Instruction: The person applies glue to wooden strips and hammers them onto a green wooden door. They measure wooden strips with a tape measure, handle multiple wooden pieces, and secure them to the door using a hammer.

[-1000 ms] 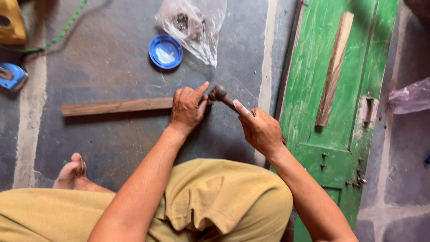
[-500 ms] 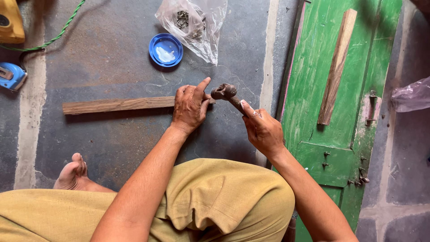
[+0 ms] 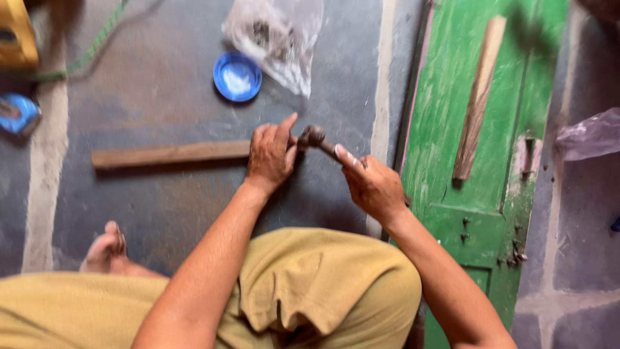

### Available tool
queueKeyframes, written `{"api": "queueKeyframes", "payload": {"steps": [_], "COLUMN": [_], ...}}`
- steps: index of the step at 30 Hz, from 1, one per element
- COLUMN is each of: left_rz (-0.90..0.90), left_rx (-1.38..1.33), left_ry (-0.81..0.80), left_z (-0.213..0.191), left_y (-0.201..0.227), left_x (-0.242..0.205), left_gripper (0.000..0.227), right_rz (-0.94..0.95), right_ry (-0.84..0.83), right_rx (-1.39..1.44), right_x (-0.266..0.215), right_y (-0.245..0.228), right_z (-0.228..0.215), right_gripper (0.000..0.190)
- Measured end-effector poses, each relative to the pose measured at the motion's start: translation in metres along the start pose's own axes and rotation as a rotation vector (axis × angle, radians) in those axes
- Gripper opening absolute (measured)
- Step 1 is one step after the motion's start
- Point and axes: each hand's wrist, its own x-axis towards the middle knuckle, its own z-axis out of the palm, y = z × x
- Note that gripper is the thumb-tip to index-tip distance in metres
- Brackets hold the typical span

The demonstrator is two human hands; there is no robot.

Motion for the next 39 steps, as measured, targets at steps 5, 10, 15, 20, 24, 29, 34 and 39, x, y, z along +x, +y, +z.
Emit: {"api": "queueKeyframes", "payload": {"steps": [5, 10, 15, 20, 24, 29, 34, 39], "left_rz": [0.019, 0.023, 0.072, 0.097, 0.071, 0.049, -0.021, -0.038], "left_rx": [-0.010, 0.211, 0.176, 0.161, 0.180, 0.154, 0.136, 0.146], "left_ry": [-0.049, -0.375, -0.405, -0.369, -0.352, -0.355, -0.375, -0.384], "left_z": [-0.013, -0.030, -0.038, -0.040, -0.038, -0.035, -0.036, -0.034], "left_y": [0.008, 0.010, 0.002, 0.007, 0.007, 0.002, -0.001, 0.003], "left_x": [-0.001, 0.017, 0.034, 0.034, 0.031, 0.030, 0.027, 0.030], "left_gripper": [0.066, 0.049, 0.036, 0.038, 0.037, 0.037, 0.035, 0.036], "right_rz": [0.096, 0.215, 0.301, 0.691, 1.095, 1.206, 1.054, 1.048], "right_ry": [0.161, 0.220, 0.190, 0.007, -0.294, -0.397, -0.454, -0.522], "right_rx": [0.160, 0.146, 0.292, 0.767, 1.170, 1.305, 1.397, 1.316], "right_x": [-0.007, -0.014, -0.020, -0.013, 0.006, 0.010, 0.004, 0.004], "right_y": [0.000, 0.008, 0.014, 0.026, 0.042, 0.042, 0.025, 0.021], "right_z": [-0.004, -0.007, 0.001, 0.006, 0.004, 0.004, 0.012, 0.011], "right_gripper": [0.056, 0.054, 0.047, 0.049, 0.056, 0.063, 0.063, 0.062]}}
